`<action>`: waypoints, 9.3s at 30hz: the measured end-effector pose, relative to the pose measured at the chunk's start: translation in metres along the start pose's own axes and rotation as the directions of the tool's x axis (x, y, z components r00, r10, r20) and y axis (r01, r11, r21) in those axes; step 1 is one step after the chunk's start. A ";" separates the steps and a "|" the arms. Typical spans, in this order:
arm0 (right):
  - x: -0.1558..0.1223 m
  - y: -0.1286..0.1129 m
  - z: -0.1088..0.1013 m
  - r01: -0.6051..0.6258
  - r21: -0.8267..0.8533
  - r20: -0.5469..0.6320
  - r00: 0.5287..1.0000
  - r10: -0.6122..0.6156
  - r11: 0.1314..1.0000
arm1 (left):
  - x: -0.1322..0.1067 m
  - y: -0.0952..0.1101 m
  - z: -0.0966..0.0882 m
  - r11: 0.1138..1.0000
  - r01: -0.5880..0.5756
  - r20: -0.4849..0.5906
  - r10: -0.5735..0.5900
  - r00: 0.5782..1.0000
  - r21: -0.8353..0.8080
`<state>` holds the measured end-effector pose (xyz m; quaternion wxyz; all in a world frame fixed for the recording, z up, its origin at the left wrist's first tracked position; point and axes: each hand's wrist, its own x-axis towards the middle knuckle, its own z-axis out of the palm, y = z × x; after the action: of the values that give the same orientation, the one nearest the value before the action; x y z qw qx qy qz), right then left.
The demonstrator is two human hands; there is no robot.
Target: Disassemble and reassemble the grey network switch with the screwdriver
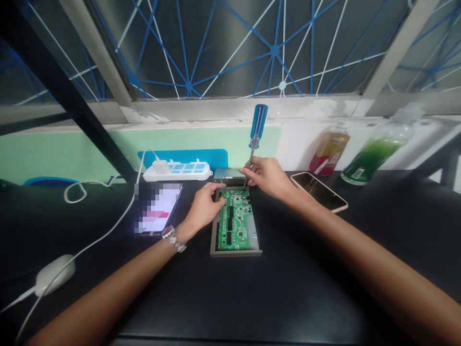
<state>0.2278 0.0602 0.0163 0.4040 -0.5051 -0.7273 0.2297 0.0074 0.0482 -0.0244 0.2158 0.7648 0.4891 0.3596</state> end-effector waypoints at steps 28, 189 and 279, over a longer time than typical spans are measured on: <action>0.004 0.002 0.007 -0.013 0.129 0.180 0.984 -0.011 0.992 | -0.001 -0.003 0.000 0.999 -0.033 -0.009 0.033 0.999 -0.011; 0.015 -0.017 0.040 0.160 0.216 -0.044 0.987 -0.154 0.963 | 0.005 0.004 0.005 0.995 0.017 0.023 -0.020 1.000 0.098; 0.010 -0.034 0.030 0.185 0.098 0.054 0.980 -0.191 0.978 | 0.004 -0.008 -0.002 0.973 -0.230 0.158 0.222 0.962 0.034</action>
<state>0.1834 0.0590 0.0282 0.4237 -0.4073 -0.7727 0.2397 0.0018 0.0556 -0.0272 0.1903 0.8462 0.3900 0.3091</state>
